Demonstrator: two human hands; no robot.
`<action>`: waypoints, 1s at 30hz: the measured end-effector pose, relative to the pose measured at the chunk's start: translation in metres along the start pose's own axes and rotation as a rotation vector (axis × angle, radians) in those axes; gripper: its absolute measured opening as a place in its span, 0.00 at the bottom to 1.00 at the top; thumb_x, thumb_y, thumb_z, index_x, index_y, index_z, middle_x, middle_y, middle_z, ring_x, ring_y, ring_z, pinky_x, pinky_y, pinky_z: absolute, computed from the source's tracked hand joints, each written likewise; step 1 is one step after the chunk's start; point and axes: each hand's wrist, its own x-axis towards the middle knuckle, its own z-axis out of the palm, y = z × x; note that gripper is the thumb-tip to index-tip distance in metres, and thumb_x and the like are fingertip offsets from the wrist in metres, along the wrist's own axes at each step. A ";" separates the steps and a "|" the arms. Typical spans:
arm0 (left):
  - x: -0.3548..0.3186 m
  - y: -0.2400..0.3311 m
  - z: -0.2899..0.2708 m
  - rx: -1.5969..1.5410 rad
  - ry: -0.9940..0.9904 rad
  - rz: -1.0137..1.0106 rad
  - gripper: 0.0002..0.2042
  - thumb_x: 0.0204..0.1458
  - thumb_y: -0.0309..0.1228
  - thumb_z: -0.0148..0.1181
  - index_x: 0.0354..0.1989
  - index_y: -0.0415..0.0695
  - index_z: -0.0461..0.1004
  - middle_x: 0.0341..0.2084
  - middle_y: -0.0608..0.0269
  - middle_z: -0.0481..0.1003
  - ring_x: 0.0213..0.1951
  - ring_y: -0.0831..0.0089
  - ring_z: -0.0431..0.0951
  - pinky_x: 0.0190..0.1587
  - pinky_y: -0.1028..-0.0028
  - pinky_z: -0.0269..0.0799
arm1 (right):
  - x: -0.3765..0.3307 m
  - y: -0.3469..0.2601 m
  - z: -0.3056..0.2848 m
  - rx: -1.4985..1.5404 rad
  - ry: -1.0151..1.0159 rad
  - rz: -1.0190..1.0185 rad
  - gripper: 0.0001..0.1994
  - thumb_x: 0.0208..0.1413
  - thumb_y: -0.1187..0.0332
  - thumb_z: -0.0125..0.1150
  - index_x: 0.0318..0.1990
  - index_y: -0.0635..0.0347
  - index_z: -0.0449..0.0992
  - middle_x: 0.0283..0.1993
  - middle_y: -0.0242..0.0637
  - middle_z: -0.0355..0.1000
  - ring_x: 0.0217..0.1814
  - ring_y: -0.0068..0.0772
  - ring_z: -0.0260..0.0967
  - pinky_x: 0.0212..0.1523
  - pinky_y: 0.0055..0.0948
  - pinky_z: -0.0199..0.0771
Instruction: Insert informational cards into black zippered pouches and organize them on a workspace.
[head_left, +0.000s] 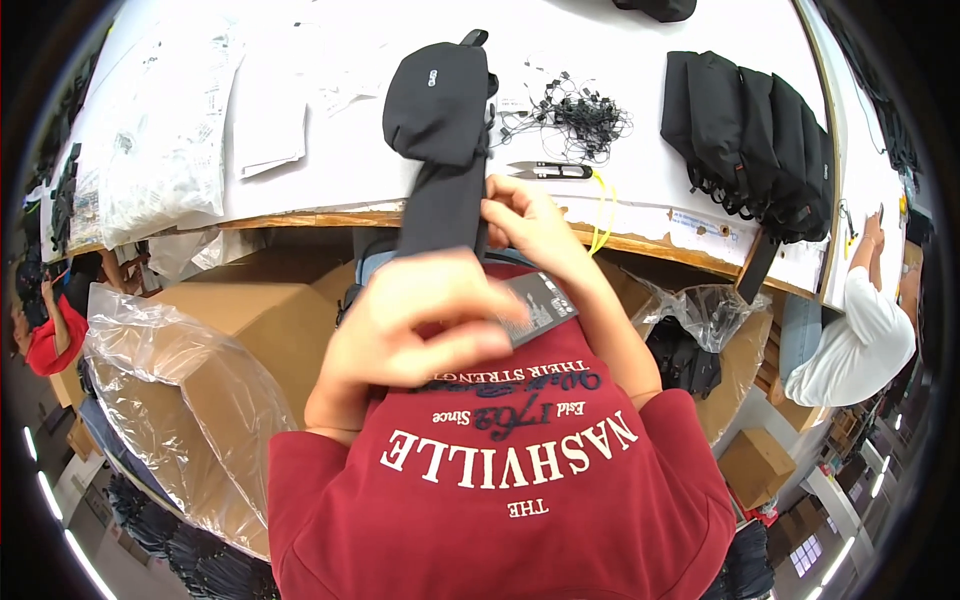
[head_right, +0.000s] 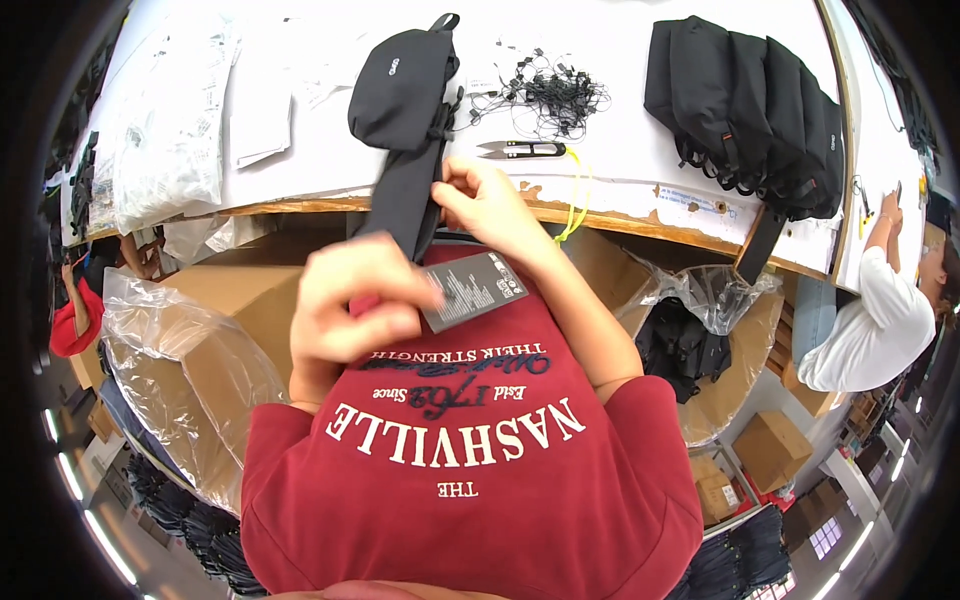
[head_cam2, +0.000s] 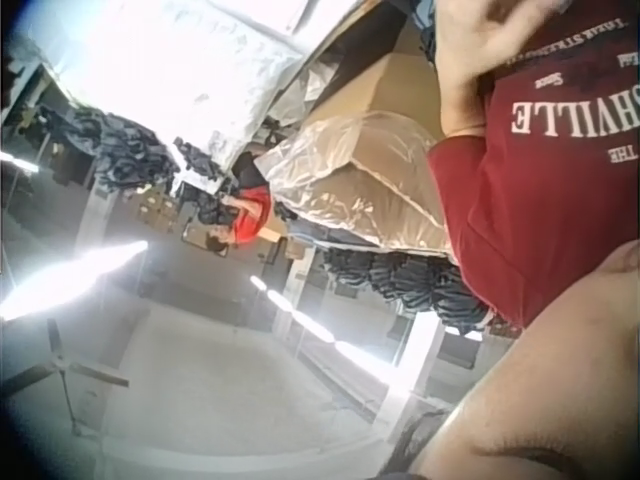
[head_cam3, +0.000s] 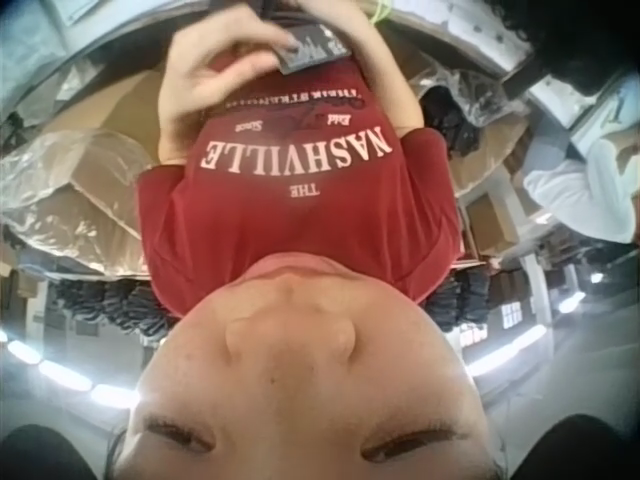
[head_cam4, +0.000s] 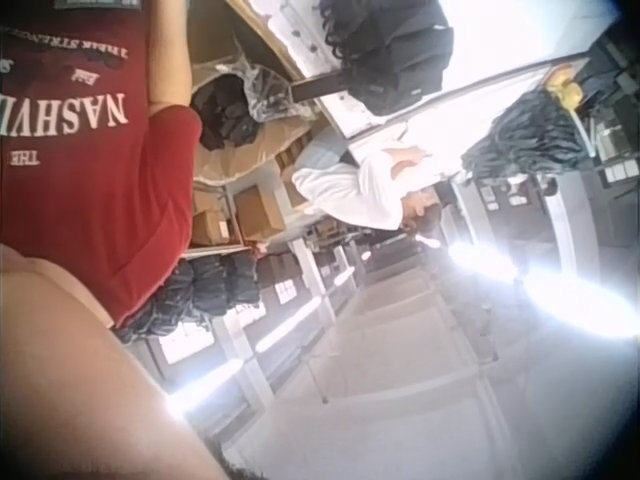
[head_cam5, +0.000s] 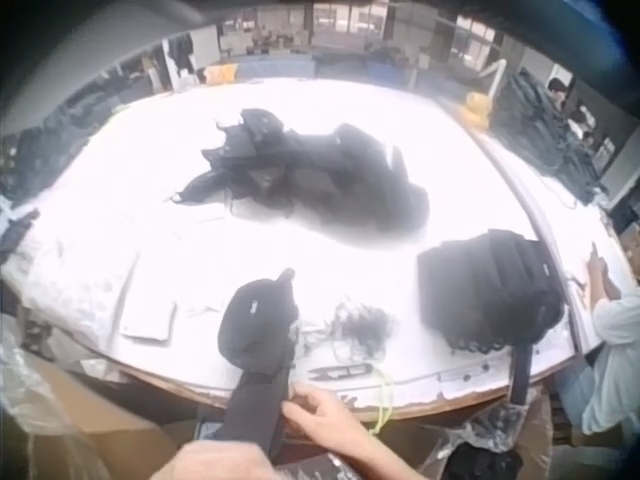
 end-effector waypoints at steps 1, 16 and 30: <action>0.002 -0.003 -0.002 0.179 0.181 -0.013 0.08 0.45 0.22 0.62 0.35 0.42 0.77 0.26 0.64 0.74 0.23 0.77 0.69 0.25 0.79 0.64 | -0.005 -0.015 0.001 -0.054 0.022 -0.059 0.07 0.57 0.69 0.53 0.29 0.62 0.69 0.23 0.26 0.67 0.24 0.14 0.63 0.26 0.19 0.67; 0.016 -0.045 -0.004 0.918 0.142 0.234 0.16 0.31 0.25 0.65 0.34 0.56 0.78 0.41 0.77 0.73 0.47 0.69 0.66 0.48 0.69 0.58 | -0.057 -0.084 -0.018 -0.623 0.013 -0.344 0.10 0.46 0.72 0.58 0.23 0.63 0.63 0.18 0.30 0.57 0.21 0.21 0.53 0.23 0.23 0.56; 0.011 -0.036 -0.017 0.769 -0.041 0.443 0.15 0.25 0.25 0.62 0.29 0.43 0.77 0.26 0.67 0.74 0.31 0.69 0.72 0.33 0.70 0.68 | -0.020 -0.074 -0.029 -0.317 -0.477 -0.147 0.12 0.50 0.69 0.59 0.22 0.62 0.62 0.21 0.26 0.58 0.25 0.17 0.54 0.28 0.20 0.58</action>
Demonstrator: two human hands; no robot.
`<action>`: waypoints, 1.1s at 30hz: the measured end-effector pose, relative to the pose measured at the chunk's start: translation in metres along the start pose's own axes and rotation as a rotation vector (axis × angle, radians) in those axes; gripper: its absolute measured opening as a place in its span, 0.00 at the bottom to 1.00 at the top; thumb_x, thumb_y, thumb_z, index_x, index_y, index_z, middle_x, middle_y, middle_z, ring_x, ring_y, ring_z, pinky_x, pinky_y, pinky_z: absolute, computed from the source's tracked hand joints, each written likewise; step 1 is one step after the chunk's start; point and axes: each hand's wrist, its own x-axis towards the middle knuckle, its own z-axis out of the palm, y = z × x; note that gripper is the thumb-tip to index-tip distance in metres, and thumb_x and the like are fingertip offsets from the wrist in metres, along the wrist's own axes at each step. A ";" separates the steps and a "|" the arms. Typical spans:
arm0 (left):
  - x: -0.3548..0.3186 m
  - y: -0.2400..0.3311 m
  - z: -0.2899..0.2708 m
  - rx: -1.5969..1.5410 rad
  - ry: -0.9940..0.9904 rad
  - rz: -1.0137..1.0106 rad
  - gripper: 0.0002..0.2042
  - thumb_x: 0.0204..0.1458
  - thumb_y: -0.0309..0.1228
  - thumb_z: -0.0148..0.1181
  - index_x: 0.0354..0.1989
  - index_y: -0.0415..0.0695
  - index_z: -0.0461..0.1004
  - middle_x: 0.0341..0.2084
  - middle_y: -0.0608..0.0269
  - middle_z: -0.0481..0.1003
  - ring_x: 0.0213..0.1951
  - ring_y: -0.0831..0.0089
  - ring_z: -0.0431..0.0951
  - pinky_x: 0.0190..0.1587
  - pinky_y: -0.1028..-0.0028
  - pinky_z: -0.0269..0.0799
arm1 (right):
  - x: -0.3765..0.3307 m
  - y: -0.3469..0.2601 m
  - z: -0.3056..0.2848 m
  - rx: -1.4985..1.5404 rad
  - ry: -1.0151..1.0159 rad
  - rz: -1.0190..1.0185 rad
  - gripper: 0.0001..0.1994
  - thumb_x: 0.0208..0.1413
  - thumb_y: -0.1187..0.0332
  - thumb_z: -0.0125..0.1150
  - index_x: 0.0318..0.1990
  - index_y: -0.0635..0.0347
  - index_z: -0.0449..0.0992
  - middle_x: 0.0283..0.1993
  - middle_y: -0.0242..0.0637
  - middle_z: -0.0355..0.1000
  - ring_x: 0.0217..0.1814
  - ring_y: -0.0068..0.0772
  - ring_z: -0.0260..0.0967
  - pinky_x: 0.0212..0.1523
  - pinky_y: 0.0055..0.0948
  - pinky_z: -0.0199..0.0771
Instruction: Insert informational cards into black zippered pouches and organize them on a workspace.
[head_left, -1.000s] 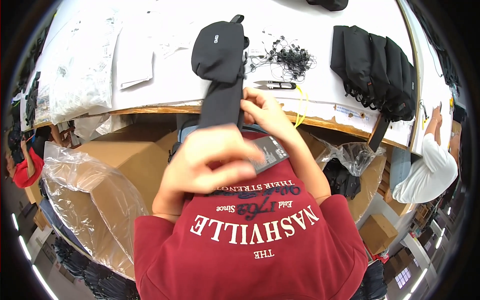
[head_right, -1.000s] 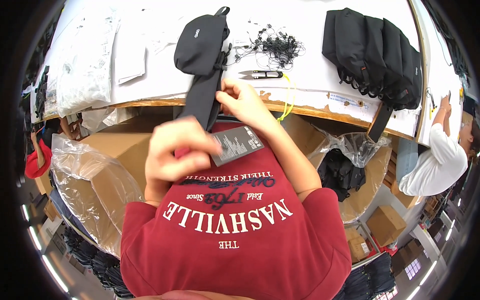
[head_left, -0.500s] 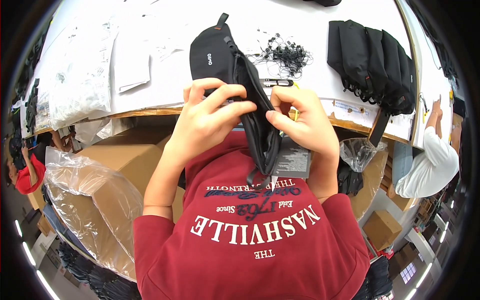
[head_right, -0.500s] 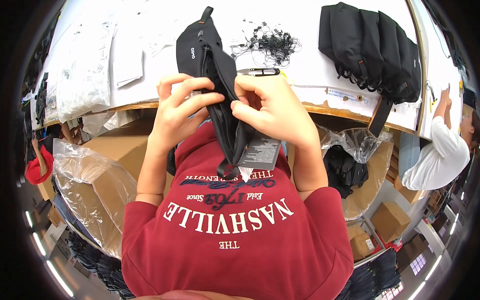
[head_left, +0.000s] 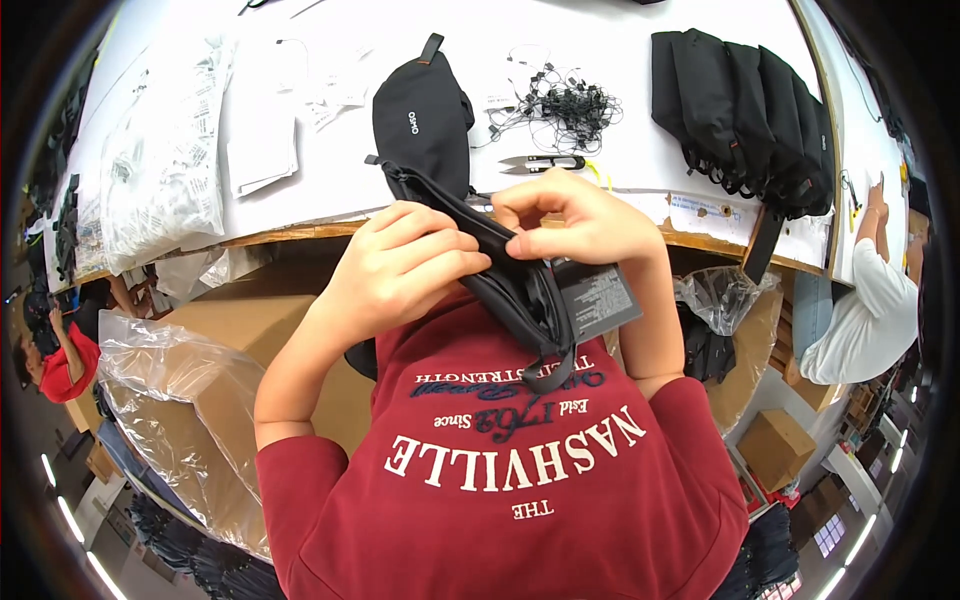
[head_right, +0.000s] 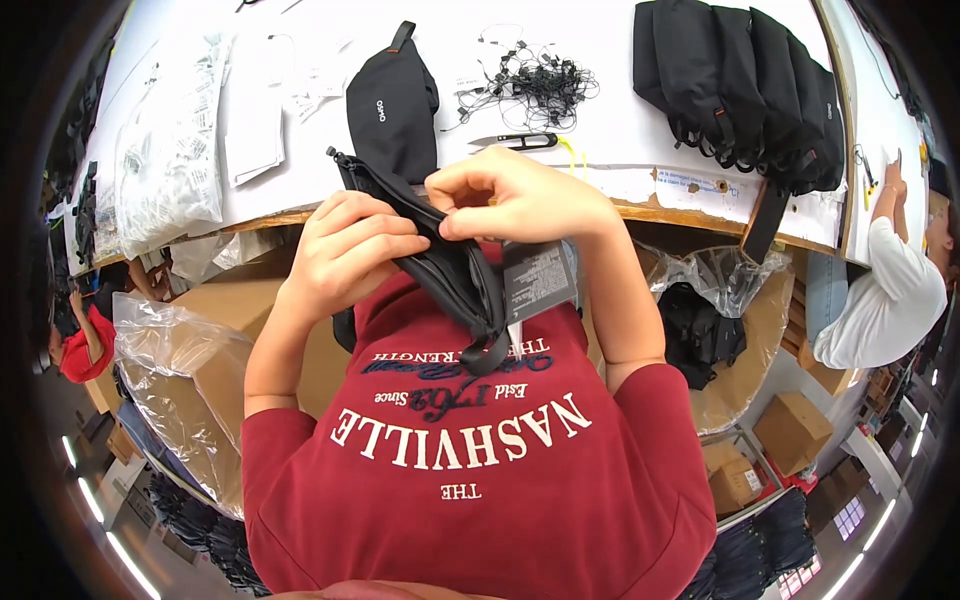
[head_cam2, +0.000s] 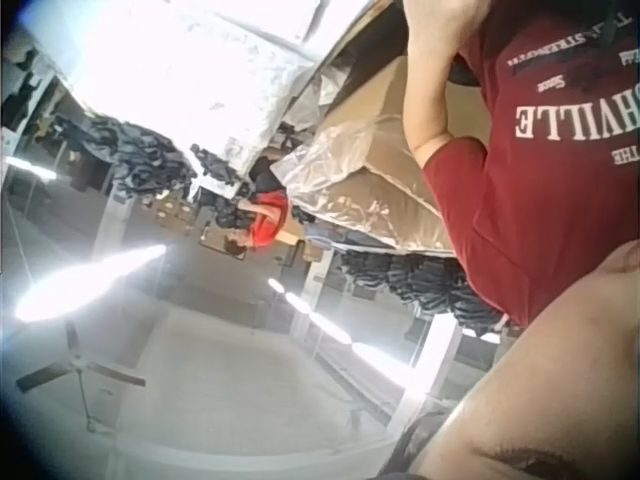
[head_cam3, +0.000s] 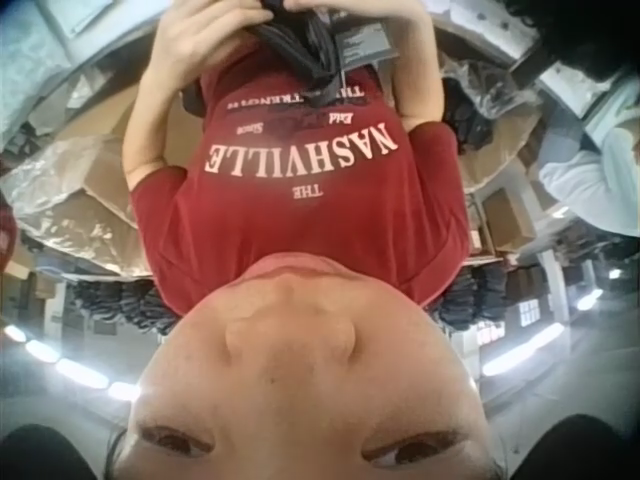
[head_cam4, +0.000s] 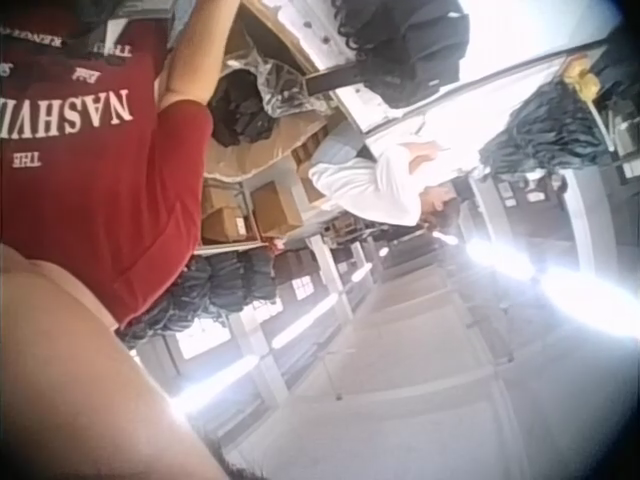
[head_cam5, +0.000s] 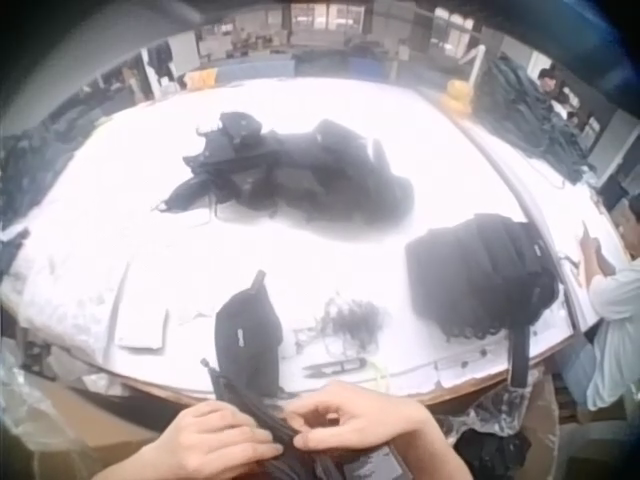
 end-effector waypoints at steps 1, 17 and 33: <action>-0.002 -0.001 0.000 -0.021 -0.002 -0.027 0.16 0.22 0.23 0.61 0.28 0.41 0.76 0.25 0.65 0.74 0.30 0.67 0.72 0.32 0.70 0.68 | 0.005 0.002 -0.003 0.019 -0.035 0.026 0.12 0.51 0.69 0.59 0.22 0.62 0.62 0.21 0.26 0.59 0.25 0.16 0.55 0.28 0.20 0.58; -0.024 0.003 -0.009 -0.613 -0.106 -0.887 0.09 0.46 0.26 0.65 0.30 0.36 0.71 0.22 0.62 0.73 0.26 0.78 0.70 0.33 0.78 0.66 | 0.076 0.068 -0.079 -1.304 0.676 0.055 0.12 0.43 0.63 0.67 0.35 0.54 0.74 0.41 0.34 0.68 0.47 0.38 0.65 0.50 0.34 0.65; -0.007 0.013 0.000 -0.053 -0.098 -0.486 0.10 0.35 0.20 0.63 0.30 0.39 0.74 0.38 0.55 0.73 0.42 0.57 0.73 0.44 0.64 0.70 | 0.012 -0.044 0.015 -0.644 0.636 -0.374 0.06 0.45 0.67 0.67 0.27 0.57 0.77 0.25 0.26 0.72 0.30 0.24 0.65 0.32 0.25 0.62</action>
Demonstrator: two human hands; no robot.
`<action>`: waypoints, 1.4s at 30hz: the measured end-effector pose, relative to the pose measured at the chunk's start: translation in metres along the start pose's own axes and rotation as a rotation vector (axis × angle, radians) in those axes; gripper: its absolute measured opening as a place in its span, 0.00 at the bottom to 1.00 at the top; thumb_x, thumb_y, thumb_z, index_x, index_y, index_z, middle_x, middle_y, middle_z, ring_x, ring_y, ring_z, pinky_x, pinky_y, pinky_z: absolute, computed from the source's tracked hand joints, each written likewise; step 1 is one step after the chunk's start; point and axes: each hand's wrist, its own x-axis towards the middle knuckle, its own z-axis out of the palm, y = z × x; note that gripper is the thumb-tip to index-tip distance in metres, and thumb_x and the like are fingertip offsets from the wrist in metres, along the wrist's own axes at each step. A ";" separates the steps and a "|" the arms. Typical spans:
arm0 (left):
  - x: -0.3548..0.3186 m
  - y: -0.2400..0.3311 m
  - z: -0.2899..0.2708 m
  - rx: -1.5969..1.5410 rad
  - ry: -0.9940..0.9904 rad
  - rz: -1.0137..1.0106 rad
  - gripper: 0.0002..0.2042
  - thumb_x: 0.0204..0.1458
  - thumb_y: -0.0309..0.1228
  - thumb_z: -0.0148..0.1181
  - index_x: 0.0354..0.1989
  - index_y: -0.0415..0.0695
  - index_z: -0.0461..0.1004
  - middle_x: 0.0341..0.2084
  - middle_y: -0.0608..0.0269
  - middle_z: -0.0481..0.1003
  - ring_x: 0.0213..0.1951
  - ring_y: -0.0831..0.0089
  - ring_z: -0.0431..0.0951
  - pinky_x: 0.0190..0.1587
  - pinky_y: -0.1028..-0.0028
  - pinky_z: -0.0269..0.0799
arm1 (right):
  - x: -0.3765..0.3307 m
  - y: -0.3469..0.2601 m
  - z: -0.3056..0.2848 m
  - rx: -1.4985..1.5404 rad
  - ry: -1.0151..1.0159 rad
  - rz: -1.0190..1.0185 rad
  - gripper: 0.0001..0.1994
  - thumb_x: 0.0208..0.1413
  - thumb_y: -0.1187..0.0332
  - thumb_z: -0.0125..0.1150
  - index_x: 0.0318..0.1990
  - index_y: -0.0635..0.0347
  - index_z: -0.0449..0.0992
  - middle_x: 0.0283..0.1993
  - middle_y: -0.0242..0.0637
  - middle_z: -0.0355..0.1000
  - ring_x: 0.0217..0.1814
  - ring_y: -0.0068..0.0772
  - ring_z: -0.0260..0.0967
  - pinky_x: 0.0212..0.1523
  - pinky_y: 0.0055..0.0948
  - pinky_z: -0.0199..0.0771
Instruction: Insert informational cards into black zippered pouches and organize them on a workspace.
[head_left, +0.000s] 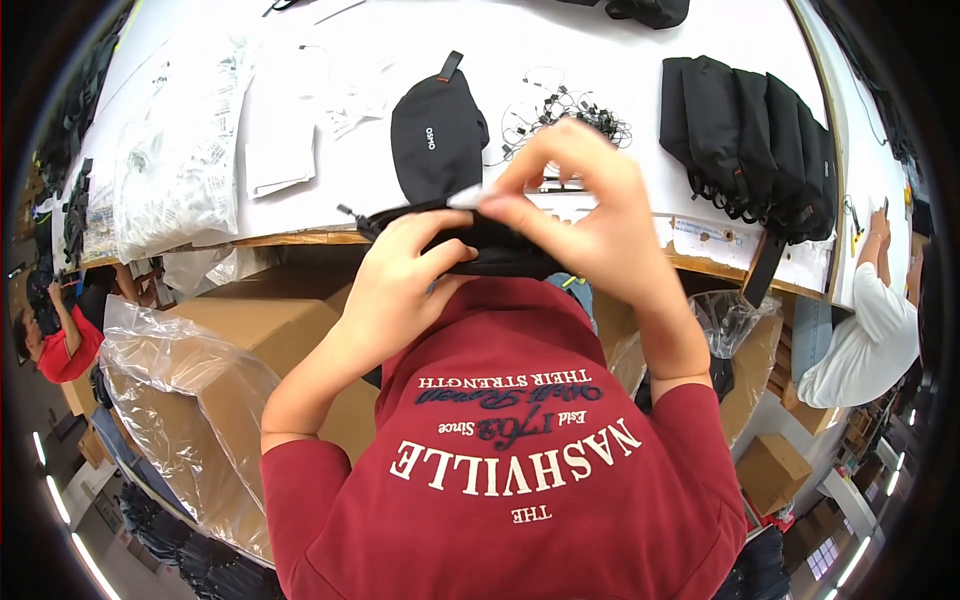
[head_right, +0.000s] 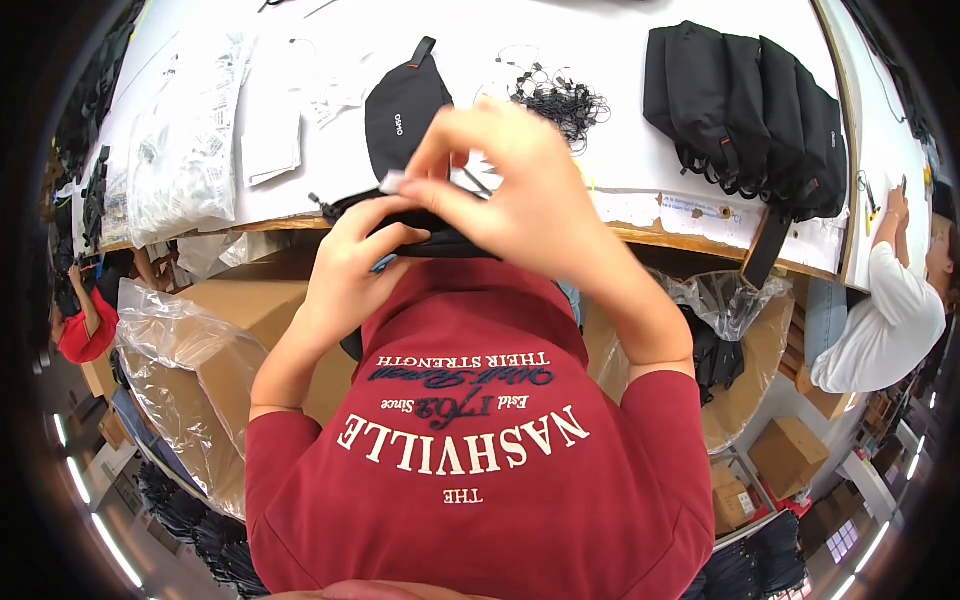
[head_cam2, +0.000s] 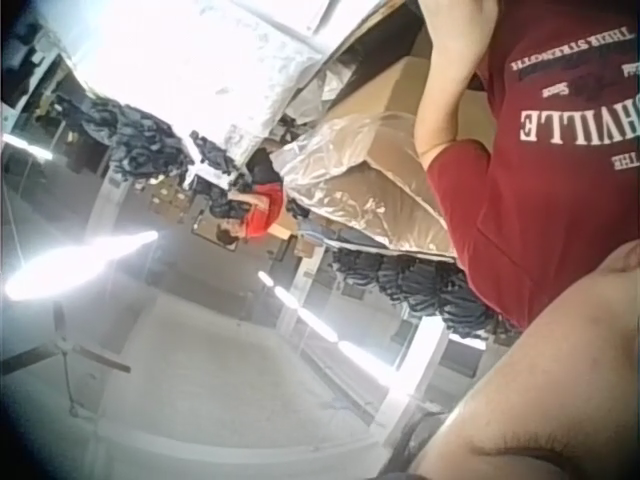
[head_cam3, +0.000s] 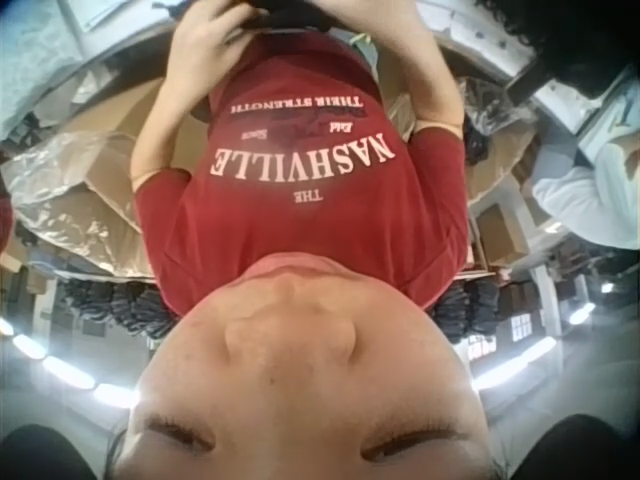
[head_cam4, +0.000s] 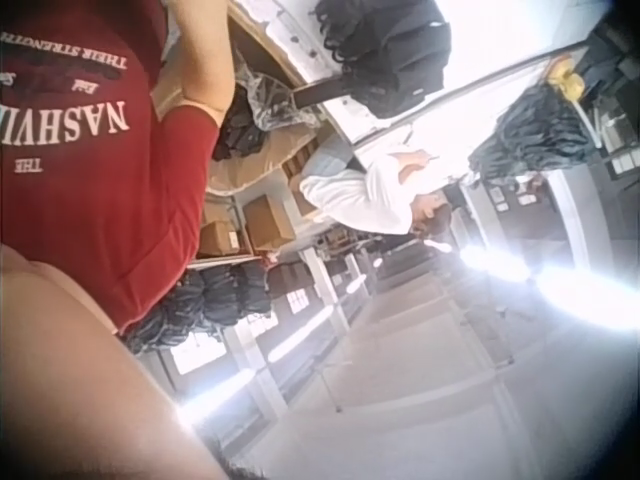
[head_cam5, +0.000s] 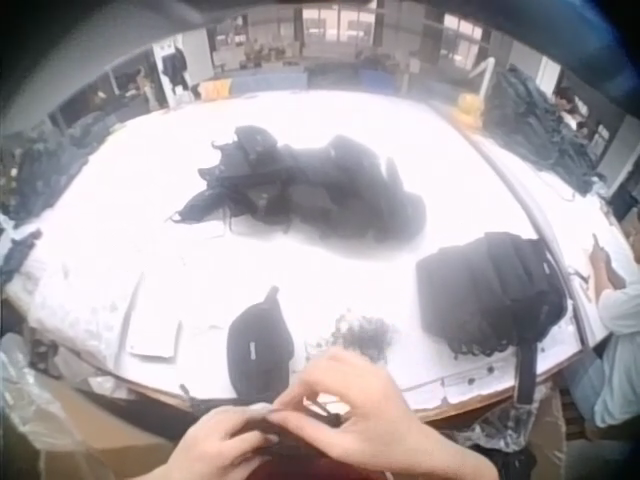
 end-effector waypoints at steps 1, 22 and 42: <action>0.001 0.000 0.000 0.080 0.044 0.086 0.10 0.36 0.22 0.63 0.30 0.39 0.73 0.45 0.54 0.72 0.46 0.56 0.72 0.49 0.62 0.68 | -0.007 0.001 0.005 -0.048 -0.076 0.014 0.04 0.45 0.70 0.66 0.27 0.58 0.78 0.27 0.28 0.72 0.32 0.26 0.65 0.35 0.25 0.63; -0.019 -0.021 -0.012 0.262 -0.021 0.027 0.11 0.37 0.18 0.59 0.31 0.41 0.75 0.49 0.60 0.73 0.61 0.54 0.63 0.63 0.49 0.51 | -0.058 0.064 -0.012 0.070 -0.318 0.466 0.22 0.34 0.70 0.72 0.41 0.61 0.72 0.37 0.33 0.67 0.40 0.31 0.63 0.46 0.27 0.63; -0.032 -0.028 -0.004 -0.167 -0.362 -0.381 0.09 0.52 0.32 0.57 0.32 0.41 0.65 0.18 0.48 0.68 0.25 0.50 0.70 0.28 0.60 0.63 | -0.092 0.097 -0.073 0.387 0.042 0.642 0.08 0.47 0.72 0.64 0.36 0.62 0.76 0.29 0.34 0.75 0.23 0.20 0.68 0.27 0.19 0.66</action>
